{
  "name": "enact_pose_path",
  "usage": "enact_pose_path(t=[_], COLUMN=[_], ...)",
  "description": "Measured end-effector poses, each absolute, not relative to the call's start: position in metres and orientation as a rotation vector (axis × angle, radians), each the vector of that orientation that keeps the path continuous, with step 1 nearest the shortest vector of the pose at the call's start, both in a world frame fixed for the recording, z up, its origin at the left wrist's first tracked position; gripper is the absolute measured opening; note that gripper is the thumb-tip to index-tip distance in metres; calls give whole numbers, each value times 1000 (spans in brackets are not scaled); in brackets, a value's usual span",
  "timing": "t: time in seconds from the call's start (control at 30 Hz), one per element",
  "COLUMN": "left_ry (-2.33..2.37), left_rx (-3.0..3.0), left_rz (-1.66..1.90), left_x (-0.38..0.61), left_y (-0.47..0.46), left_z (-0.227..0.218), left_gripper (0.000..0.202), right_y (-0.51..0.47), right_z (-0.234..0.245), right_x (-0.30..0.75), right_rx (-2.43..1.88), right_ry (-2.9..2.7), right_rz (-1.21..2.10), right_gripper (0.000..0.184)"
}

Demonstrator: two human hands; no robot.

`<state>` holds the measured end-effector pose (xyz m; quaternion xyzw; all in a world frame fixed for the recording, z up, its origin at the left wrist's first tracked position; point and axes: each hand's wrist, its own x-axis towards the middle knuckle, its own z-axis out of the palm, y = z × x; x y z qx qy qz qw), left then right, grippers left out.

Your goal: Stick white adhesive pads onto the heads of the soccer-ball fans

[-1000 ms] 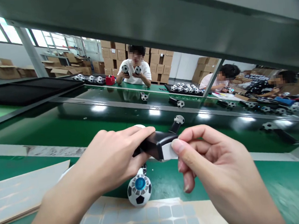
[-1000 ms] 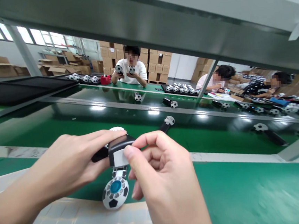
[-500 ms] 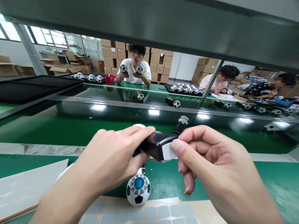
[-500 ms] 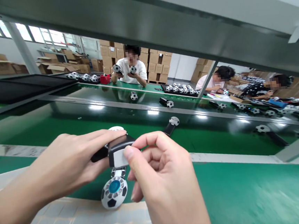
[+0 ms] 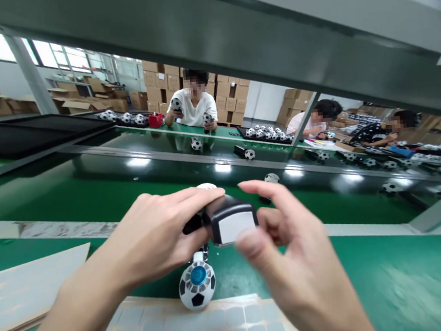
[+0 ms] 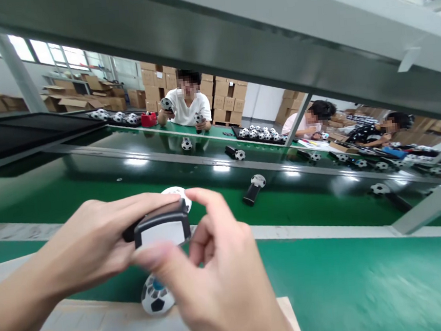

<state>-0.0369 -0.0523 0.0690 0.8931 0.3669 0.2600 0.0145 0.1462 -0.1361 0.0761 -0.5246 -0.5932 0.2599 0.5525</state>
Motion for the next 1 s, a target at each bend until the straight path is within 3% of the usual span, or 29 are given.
enact_pose_path(t=[0.23, 0.47, 0.6, 0.67, 0.83, 1.0], left_ry=[1089, 1027, 1024, 1054, 1167, 1260], left_rx=[2734, 2765, 2785, 2791, 2781, 2841], left_rz=[782, 880, 883, 887, 948, 1017], left_x=[-36, -39, -40, -41, -43, -41], left_y=[-58, -50, -48, -46, -40, -37], left_z=[79, 65, 62, 61, 55, 49], left_gripper=[42, 53, 53, 51, 44, 41], right_y=[-129, -129, -128, -128, -125, -110], right_z=[74, 75, 74, 72, 61, 50], right_x=[142, 141, 144, 146, 140, 132], right_rx=[-1135, -1078, -1061, -1108, -1085, -973], right_ry=[-1457, -1423, -1474, -1535, -1573, -1516], right_rz=[856, 888, 866, 685, -169, -364], right_gripper=[43, 22, 24, 27, 30, 17])
